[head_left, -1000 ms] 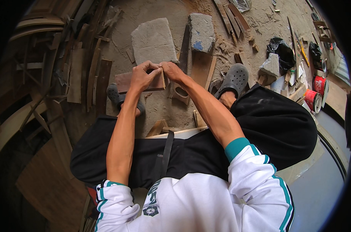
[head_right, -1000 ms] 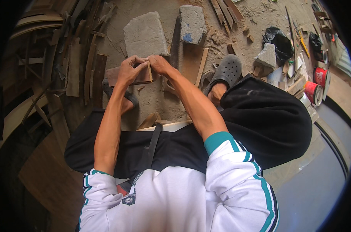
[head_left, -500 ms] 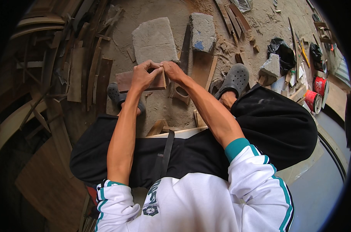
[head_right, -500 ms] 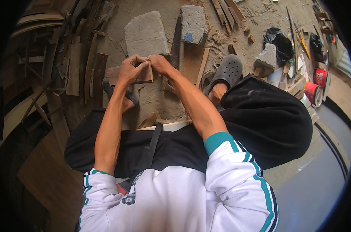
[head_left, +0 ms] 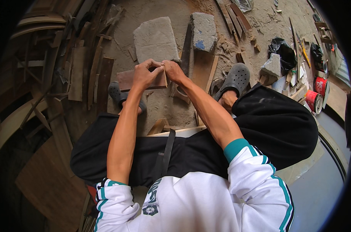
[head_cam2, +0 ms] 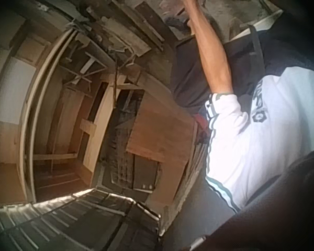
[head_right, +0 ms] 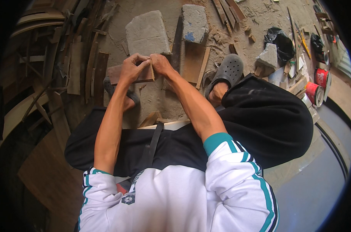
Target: The person assembles a small wooden frame by hand, using a hammer to drive nails into the joints. They repeatedly align the pieces, hammer nails, and adjust the frame while sitting on the floor.
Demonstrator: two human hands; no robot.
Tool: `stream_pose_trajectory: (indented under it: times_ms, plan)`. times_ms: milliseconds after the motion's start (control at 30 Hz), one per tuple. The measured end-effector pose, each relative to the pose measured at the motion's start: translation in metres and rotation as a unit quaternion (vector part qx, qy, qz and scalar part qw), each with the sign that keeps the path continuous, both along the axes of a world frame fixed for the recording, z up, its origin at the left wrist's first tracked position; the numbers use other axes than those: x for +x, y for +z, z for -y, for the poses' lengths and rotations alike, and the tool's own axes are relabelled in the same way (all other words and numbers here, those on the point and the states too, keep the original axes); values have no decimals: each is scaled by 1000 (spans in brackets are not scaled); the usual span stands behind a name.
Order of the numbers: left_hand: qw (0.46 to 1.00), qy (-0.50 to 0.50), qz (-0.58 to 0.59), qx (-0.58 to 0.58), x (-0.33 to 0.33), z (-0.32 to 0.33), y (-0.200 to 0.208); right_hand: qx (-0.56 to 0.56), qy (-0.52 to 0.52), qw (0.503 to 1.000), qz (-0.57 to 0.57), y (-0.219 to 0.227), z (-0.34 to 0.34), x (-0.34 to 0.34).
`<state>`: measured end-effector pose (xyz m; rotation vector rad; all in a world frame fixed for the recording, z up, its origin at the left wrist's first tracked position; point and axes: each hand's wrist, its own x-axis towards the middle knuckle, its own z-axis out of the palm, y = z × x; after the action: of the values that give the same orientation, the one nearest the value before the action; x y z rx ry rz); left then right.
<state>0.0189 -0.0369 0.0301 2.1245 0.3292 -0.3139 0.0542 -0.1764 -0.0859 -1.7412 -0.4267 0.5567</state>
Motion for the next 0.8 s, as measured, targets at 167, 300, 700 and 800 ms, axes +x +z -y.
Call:
stream_pose_trajectory:
  times_ms: [167,300,700,800]
  plan:
    - [998,-13,65,-1,1,1,-6,12,-34,998,-52,3,6,0]
    - [998,-17,56,5,0,1,1,48,-132,968,-206,25,17,-8]
    - [998,1,55,13,0,-1,-6,-82,-219,972,-6,84,20,-88]
    - [999,-12,41,22,2,-5,-10,-115,-200,973,-16,86,16,-92]
